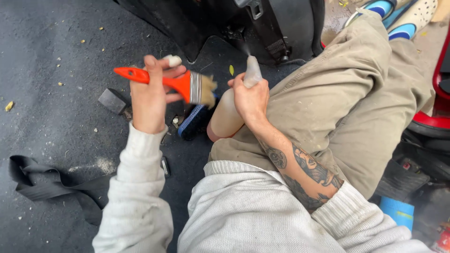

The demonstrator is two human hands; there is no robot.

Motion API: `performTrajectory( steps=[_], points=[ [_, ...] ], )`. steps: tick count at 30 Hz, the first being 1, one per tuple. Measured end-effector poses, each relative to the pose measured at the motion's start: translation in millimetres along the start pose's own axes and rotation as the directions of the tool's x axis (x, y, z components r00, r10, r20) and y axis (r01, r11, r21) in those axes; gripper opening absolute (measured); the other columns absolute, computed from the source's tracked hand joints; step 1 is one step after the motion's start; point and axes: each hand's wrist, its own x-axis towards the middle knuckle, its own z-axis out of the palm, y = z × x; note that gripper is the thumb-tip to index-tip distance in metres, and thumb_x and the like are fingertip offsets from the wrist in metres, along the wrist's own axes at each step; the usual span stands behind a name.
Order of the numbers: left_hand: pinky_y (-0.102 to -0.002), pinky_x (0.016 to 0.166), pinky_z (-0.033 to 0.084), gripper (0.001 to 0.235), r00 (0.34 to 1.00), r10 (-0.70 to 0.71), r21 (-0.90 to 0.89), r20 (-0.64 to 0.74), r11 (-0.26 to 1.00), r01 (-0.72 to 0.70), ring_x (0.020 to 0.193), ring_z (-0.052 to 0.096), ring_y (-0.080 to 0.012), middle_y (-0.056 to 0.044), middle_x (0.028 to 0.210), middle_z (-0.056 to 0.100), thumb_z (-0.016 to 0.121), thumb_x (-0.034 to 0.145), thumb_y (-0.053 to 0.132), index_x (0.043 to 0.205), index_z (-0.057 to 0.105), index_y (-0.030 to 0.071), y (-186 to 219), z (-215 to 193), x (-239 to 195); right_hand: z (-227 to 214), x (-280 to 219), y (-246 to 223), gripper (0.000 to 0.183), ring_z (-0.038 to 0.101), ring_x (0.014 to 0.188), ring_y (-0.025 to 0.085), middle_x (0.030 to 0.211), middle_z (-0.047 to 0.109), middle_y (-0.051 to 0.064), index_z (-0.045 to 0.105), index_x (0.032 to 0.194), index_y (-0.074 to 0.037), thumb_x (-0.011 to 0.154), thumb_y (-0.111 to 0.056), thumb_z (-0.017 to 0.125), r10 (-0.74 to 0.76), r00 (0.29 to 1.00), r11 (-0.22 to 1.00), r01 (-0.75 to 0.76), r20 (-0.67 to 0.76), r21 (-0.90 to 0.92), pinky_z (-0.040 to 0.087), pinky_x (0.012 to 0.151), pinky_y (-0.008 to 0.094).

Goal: The person cleans the interior of a car, focusing on the door panel and speaker area. They use a spray bottle to apply a cleaning solution and a brush to scrub the surfaces, including the speaker grille and crevices. The person also uses a blue sponge to wipe down the cleaned areas.

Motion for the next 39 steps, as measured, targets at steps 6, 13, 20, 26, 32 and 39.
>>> performTrajectory(
  steps=[6, 13, 20, 26, 32, 39],
  points=[
    [-0.035, 0.083, 0.065, 0.039, 0.973, -0.162, -0.356, 0.166, 0.91, 0.213, 0.102, 0.075, -0.0215, -0.012, 0.117, 0.075, 0.063, 0.098, 0.033, 0.125, 0.061, 0.005, -5.9, 28.6, 27.7, -6.5, -2.8, -4.2, 0.017, 0.074, 0.073, 0.017, 0.079, 0.078, 0.005, 0.073, 0.089, -0.004, 0.086, -0.016, 0.062, -0.137, 0.99, 0.986, 0.139, -0.027, 0.096, 0.056, 0.07, 0.034],
    [-0.036, 0.106, 0.057, 0.004, 0.785, 0.61, -0.078, 0.108, 0.792, -0.605, 0.122, 0.071, -0.0277, -0.019, 0.132, 0.071, 0.072, 0.098, -0.001, 0.098, 0.07, 0.001, -55.1, 113.8, 30.6, -54.3, 0.0, -1.5, 0.023, 0.072, 0.081, 0.017, 0.094, 0.077, 0.008, 0.065, 0.109, -0.001, 0.088, -0.003, 0.056, -0.166, 0.986, 0.917, 0.154, 0.002, 0.368, 0.057, 0.075, 0.033],
    [-0.035, 0.098, 0.06, 0.009, 0.8, 0.598, 0.019, 0.051, 0.8, -0.599, 0.107, 0.075, -0.0257, -0.019, 0.135, 0.068, 0.068, 0.093, -0.003, 0.09, 0.073, 0.004, -83.0, 130.9, 34.2, -124.1, -10.2, -9.1, 0.033, 0.076, 0.095, 0.022, 0.106, 0.072, 0.011, 0.056, 0.123, 0.001, 0.091, 0.003, 0.052, -0.3, 0.954, 0.862, 0.283, -0.026, 0.42, 0.059, 0.086, 0.033],
    [-0.039, 0.105, 0.059, 0.007, 0.589, 0.807, 0.224, 0.042, 0.567, -0.793, 0.127, 0.065, -0.0376, -0.022, 0.138, 0.062, 0.065, 0.097, -0.005, 0.093, 0.067, 0.0, -102.8, 145.3, 33.3, -177.3, -23.7, -67.2, 0.031, 0.075, 0.096, 0.027, 0.119, 0.063, 0.014, 0.054, 0.124, 0.005, 0.094, 0.009, 0.052, -0.383, 0.924, 0.819, 0.339, 0.001, 0.463, 0.059, 0.089, 0.037],
    [-0.037, 0.103, 0.06, 0.013, 0.675, 0.738, 0.181, 0.007, 0.663, -0.726, 0.131, 0.063, -0.0372, -0.014, 0.126, 0.072, 0.071, 0.096, -0.006, 0.087, 0.067, 0.003, -81.6, 143.6, 18.0, -187.5, -21.5, -88.4, 0.029, 0.075, 0.089, 0.024, 0.11, 0.064, 0.009, 0.054, 0.112, 0.004, 0.084, 0.008, 0.049, -0.364, 0.931, 0.882, 0.34, 0.013, 0.327, 0.062, 0.083, 0.035],
    [-0.039, 0.105, 0.058, 0.012, 0.699, 0.712, 0.251, 0.068, 0.666, -0.702, 0.128, 0.065, -0.0335, -0.01, 0.124, 0.072, 0.072, 0.091, -0.005, 0.086, 0.069, 0.006, -93.4, 149.3, 19.0, -179.9, -28.1, -71.9, 0.024, 0.076, 0.098, 0.026, 0.112, 0.064, 0.014, 0.055, 0.118, 0.009, 0.095, 0.011, 0.05, -0.465, 0.879, 0.869, 0.432, 0.102, 0.243, 0.06, 0.092, 0.035]
  ],
)
